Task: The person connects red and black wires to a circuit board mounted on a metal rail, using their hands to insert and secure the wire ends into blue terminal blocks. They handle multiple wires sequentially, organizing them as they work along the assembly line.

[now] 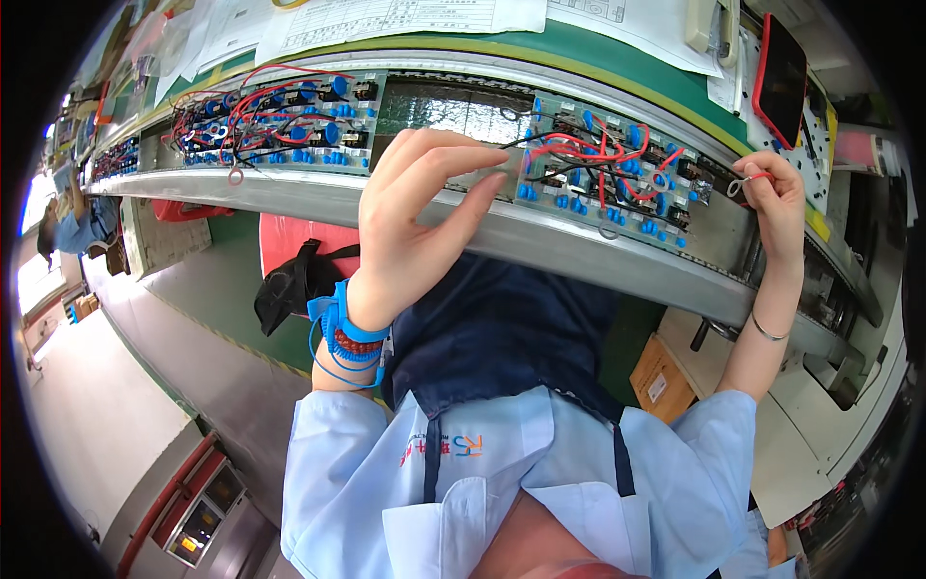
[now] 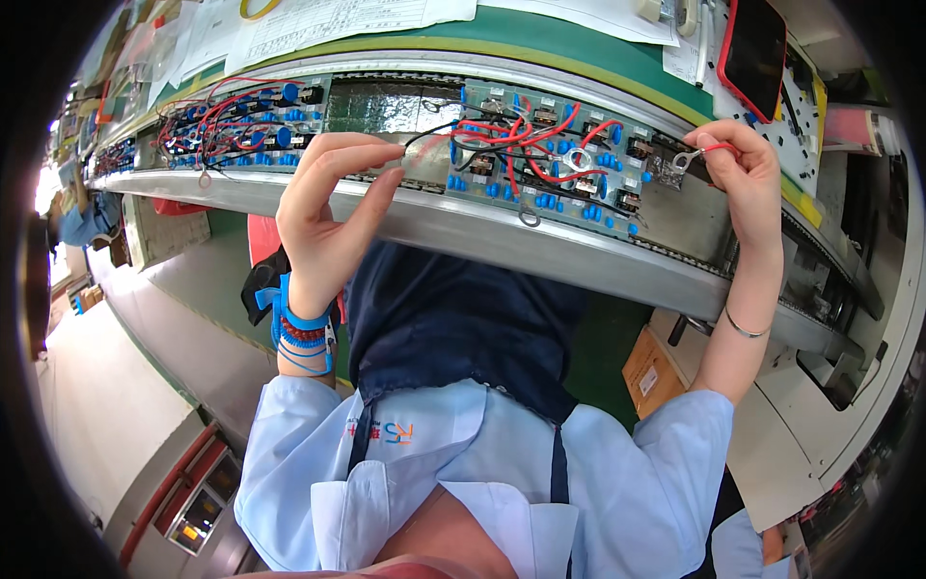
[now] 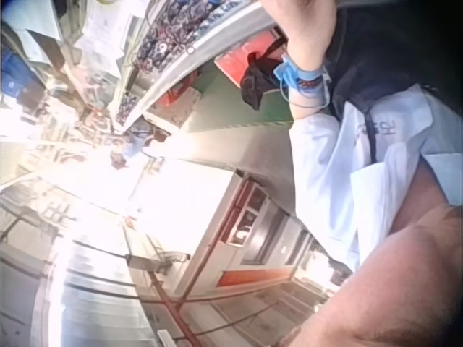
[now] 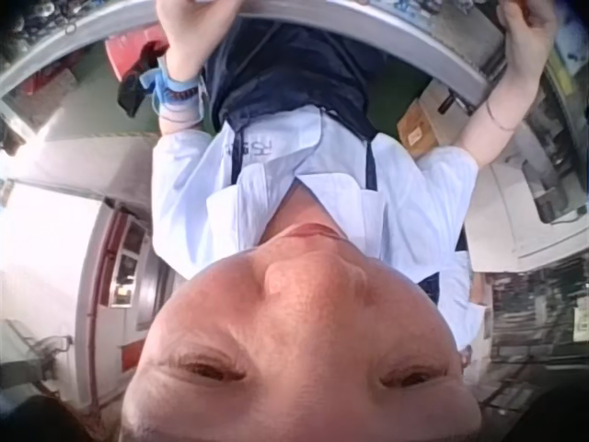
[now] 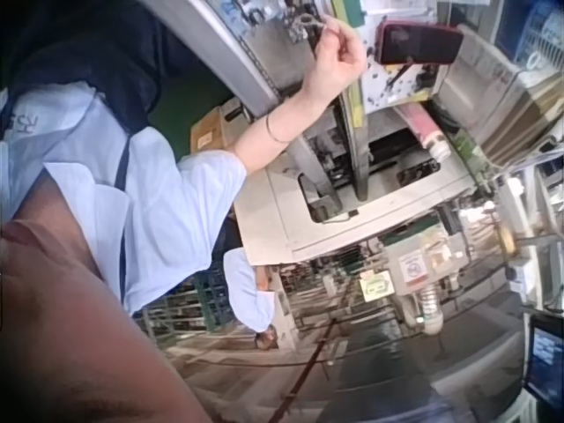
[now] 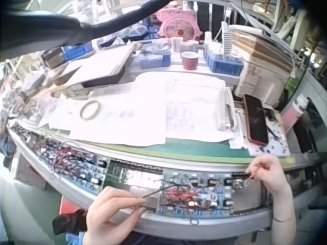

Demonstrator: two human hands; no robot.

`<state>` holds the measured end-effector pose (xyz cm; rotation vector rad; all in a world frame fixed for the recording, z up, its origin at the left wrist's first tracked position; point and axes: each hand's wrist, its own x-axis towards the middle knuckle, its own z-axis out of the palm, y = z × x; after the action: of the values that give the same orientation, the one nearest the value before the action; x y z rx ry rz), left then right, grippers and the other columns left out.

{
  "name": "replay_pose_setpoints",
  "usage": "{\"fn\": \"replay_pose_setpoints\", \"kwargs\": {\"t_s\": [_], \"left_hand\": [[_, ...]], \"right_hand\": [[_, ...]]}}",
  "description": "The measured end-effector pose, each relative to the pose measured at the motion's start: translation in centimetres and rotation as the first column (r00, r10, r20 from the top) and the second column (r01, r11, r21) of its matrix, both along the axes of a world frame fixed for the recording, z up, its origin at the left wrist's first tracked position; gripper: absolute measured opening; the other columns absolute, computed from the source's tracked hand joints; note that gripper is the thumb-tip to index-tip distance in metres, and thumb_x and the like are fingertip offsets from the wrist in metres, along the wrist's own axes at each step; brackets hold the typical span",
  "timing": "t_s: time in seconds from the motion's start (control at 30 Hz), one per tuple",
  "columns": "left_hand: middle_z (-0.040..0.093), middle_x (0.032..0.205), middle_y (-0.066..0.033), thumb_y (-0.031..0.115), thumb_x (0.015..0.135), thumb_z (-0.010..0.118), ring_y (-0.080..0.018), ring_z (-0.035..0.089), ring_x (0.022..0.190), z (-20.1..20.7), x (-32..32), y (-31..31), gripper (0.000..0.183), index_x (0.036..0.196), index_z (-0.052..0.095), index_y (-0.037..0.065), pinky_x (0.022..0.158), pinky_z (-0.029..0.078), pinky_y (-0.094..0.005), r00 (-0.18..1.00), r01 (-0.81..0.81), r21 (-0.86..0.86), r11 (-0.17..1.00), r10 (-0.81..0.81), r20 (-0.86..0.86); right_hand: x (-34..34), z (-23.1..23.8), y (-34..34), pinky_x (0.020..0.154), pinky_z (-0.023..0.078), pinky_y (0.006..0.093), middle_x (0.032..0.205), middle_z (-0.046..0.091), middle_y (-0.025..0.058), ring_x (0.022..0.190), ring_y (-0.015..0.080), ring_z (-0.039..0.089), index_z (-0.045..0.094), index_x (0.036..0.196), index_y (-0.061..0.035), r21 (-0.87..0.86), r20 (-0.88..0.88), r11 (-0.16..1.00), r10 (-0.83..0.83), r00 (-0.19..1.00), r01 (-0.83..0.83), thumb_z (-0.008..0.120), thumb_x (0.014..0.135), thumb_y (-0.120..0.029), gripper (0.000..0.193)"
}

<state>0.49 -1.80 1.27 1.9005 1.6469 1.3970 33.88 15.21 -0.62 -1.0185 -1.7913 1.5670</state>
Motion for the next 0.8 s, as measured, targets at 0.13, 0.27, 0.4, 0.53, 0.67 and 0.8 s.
{"fn": "replay_pose_setpoints", "kwargs": {"t_s": [0.13, 0.27, 0.4, 0.53, 0.67, 0.8], "left_hand": [[0.064, 0.087, -0.0085, -0.006, 0.072, 0.069, -0.0234, 0.059, 0.079, 0.0, 0.4, -0.3, 0.023, 0.093, 0.067, 0.003, 0.067, 0.046, -0.0310, 0.997, -0.046, -0.042, 0.998, 0.049, 0.062], [0.063, 0.088, -0.0085, -0.006, 0.072, 0.068, -0.0233, 0.059, 0.079, -0.3, -0.1, -0.1, 0.022, 0.092, 0.067, 0.003, 0.068, 0.047, -0.0310, 0.993, -0.098, -0.015, 0.995, 0.098, 0.066], [0.063, 0.088, -0.0075, -0.005, 0.073, 0.067, -0.0219, 0.059, 0.079, -0.6, -0.3, 0.1, 0.022, 0.093, 0.067, 0.003, 0.066, 0.047, -0.0300, 0.994, -0.100, -0.010, 0.995, 0.101, 0.037], [0.063, 0.087, -0.0079, -0.004, 0.074, 0.067, -0.0203, 0.058, 0.076, -0.8, -0.3, 0.1, 0.021, 0.093, 0.067, 0.004, 0.064, 0.047, -0.0286, 0.990, -0.124, -0.020, 0.992, 0.125, 0.067], [0.064, 0.091, -0.0071, -0.006, 0.080, 0.064, -0.0129, 0.056, 0.077, -0.8, -0.5, -0.2, 0.016, 0.095, 0.066, 0.000, 0.068, 0.045, -0.0238, 0.991, -0.127, -0.054, 0.990, 0.129, 0.043], [0.063, 0.088, -0.0070, -0.007, 0.078, 0.066, -0.0134, 0.056, 0.074, -1.0, -0.4, -0.5, 0.016, 0.092, 0.066, 0.000, 0.066, 0.045, -0.0240, 0.991, -0.125, -0.058, 0.990, 0.127, 0.034]], "right_hand": [[0.2, -0.5, 0.1, 0.048, 0.017, 0.0201, 0.063, 0.044, -0.0089, 0.053, -0.0005, 0.026, 0.064, 0.093, 0.0012, 0.004, -0.014, 0.999, -0.035, 0.999, 0.035, 0.057, 0.092, -0.011, 0.014], [0.5, -0.6, 0.2, 0.048, 0.016, 0.0200, 0.061, 0.040, -0.0098, 0.052, -0.0004, 0.026, 0.064, 0.094, 0.0009, -0.014, 0.008, 0.999, -0.051, 0.999, 0.051, 0.057, 0.092, -0.011, 0.013], [0.6, -0.7, 0.3, 0.048, 0.015, 0.0203, 0.061, 0.039, -0.0100, 0.052, -0.0003, 0.025, 0.063, 0.094, 0.0005, -0.029, 0.006, 0.998, -0.064, 0.998, 0.064, 0.057, 0.092, -0.011, 0.013], [0.9, -1.1, 0.6, 0.048, 0.015, 0.0208, 0.061, 0.038, -0.0102, 0.052, -0.0001, 0.024, 0.063, 0.095, 0.0005, -0.030, -0.043, 0.998, -0.057, 0.997, 0.056, 0.057, 0.093, -0.013, 0.015], [1.0, -1.1, 0.8, 0.048, 0.014, 0.0212, 0.060, 0.036, -0.0100, 0.052, 0.0000, 0.024, 0.062, 0.097, 0.0011, -0.032, -0.085, 0.998, -0.053, 0.995, 0.051, 0.057, 0.093, -0.015, 0.017], [1.4, -1.6, 1.2, 0.048, 0.014, 0.0215, 0.059, 0.031, -0.0097, 0.051, 0.0007, 0.022, 0.061, 0.099, 0.0024, -0.041, -0.148, 0.996, -0.084, 0.985, 0.079, 0.056, 0.094, -0.017, 0.020]]}}
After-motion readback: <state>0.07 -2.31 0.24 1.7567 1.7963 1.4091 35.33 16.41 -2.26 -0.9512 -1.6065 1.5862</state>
